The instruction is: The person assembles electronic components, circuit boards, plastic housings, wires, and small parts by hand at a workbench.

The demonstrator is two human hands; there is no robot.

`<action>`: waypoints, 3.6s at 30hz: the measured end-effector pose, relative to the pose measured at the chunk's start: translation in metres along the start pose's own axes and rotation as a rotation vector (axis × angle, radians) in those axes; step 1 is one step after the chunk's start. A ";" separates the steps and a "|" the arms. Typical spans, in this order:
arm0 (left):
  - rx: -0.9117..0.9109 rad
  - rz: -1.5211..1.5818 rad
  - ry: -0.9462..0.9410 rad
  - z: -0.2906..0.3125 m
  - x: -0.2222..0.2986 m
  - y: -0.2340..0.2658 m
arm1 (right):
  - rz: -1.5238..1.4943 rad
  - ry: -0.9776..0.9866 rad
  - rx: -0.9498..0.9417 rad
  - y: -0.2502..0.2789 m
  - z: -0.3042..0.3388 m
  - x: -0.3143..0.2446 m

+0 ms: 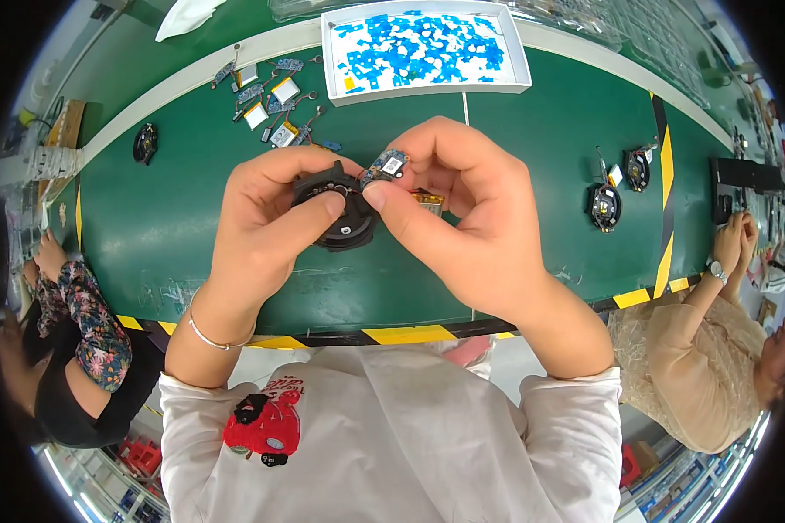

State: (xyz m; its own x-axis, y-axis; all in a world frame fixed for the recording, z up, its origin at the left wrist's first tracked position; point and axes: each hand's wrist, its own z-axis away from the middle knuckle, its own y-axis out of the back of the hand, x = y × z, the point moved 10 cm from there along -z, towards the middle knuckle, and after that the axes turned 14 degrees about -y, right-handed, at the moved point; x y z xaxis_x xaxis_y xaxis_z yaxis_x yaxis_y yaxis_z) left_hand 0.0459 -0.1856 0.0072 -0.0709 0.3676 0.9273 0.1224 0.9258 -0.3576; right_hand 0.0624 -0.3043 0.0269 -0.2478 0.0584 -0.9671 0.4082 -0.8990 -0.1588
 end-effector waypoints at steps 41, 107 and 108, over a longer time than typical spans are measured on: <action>0.046 0.450 0.208 -0.007 -0.025 -0.003 | -0.199 0.109 -0.093 0.018 0.002 -0.015; -0.171 -0.113 0.338 0.003 -0.021 -0.003 | 0.842 0.721 0.305 -0.012 0.031 -0.054; -0.170 -0.112 0.335 0.004 -0.023 -0.002 | 0.864 0.770 0.320 -0.013 0.034 -0.056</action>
State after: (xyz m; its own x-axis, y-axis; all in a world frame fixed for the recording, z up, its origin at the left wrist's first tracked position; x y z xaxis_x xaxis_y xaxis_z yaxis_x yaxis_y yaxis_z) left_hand 0.0436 -0.1957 -0.0135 0.2306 0.1901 0.9543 0.2961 0.9205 -0.2550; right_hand 0.0413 -0.3106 0.0901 0.6351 -0.4712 -0.6121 -0.0828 -0.8294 0.5525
